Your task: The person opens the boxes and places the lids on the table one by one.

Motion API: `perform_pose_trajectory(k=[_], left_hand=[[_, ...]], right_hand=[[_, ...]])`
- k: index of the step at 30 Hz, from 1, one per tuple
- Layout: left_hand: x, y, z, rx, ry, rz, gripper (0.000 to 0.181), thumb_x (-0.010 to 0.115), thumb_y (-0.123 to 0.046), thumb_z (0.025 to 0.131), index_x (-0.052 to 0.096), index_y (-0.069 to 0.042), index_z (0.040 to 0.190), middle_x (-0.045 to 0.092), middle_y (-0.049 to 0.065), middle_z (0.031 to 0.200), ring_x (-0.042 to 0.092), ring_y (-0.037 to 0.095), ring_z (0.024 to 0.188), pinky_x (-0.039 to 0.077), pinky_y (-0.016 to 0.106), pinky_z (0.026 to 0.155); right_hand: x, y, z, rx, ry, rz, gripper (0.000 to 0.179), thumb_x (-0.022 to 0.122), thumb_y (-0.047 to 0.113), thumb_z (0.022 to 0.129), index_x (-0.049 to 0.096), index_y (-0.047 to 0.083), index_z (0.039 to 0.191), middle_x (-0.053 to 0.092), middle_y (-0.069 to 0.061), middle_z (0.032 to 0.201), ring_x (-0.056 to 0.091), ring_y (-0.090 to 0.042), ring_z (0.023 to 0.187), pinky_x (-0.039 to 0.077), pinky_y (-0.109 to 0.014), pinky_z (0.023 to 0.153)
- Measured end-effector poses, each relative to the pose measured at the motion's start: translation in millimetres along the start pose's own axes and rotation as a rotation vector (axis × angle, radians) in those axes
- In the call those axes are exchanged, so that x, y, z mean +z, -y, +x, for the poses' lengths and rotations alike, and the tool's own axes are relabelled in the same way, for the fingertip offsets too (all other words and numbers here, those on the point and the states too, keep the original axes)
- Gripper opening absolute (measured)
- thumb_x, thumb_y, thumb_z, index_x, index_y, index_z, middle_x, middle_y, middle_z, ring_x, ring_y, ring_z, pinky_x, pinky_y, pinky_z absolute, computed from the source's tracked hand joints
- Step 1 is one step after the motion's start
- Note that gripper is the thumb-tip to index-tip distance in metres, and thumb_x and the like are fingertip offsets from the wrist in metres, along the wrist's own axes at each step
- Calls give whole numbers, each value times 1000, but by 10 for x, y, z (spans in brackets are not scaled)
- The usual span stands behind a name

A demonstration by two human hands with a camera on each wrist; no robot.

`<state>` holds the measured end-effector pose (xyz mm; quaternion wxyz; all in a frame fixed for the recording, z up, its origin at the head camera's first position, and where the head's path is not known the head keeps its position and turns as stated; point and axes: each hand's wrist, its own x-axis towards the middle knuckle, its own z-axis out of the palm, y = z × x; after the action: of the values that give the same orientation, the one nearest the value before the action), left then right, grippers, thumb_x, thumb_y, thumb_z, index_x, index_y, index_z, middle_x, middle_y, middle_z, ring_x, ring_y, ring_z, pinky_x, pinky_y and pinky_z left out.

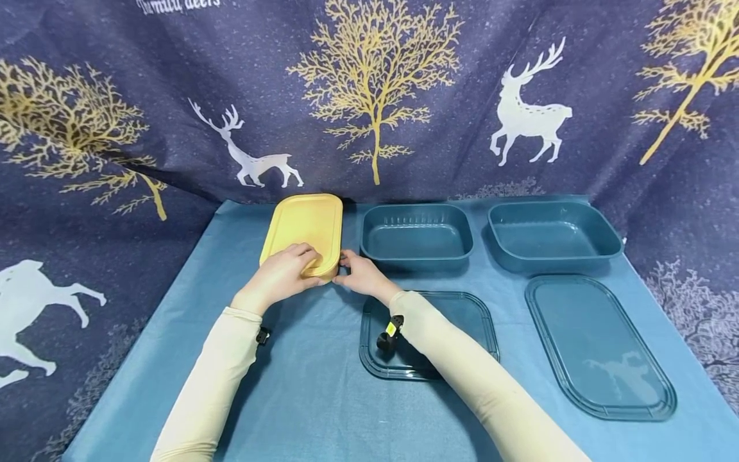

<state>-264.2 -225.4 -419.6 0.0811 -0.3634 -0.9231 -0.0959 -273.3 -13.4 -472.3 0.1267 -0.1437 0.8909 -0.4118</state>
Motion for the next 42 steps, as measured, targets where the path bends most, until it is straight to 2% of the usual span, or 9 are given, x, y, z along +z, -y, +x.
perform_pose_trajectory(k=[14,18,24,27,34,42], left_hand=[[-38,-48,11,1,28,39,36,85,-28,84,70,-8,110,63,8,107,62,27,99,53,46,82],[-43,-41,19,15,28,43,34,84,-29,84,70,-9,108,63,5,103,62,25,94,53,44,77],[-53,-17,28,41,8,40,31,86,-29,83,70,-11,103,62,3,97,60,21,85,53,41,71],[-75,-13,36,40,13,39,30,85,-29,83,70,-11,102,61,2,95,59,19,83,52,40,71],[-143,9,33,49,2,22,31,84,-29,85,72,-10,105,65,4,100,62,21,88,54,42,75],[-247,26,9,55,-14,17,32,81,-31,87,75,-11,111,68,4,105,65,21,92,55,42,77]], right_hand=[[10,-58,32,9,3,43,72,70,36,96,37,9,154,57,-10,141,67,-21,104,54,-34,85],[7,-62,34,7,4,35,72,71,36,96,37,8,154,58,-10,141,68,-20,102,54,-34,87],[2,-47,22,3,-1,31,71,71,36,96,39,8,153,59,-10,140,67,-21,107,53,-35,89],[0,-41,14,6,-1,43,70,71,35,96,39,9,153,58,-10,140,68,-19,100,54,-34,86],[9,-42,15,6,6,48,70,71,35,96,39,9,153,58,-10,140,69,-15,84,55,-31,77],[11,-52,30,2,-3,36,69,71,36,95,41,9,151,59,-10,140,70,-17,91,55,-32,81]])
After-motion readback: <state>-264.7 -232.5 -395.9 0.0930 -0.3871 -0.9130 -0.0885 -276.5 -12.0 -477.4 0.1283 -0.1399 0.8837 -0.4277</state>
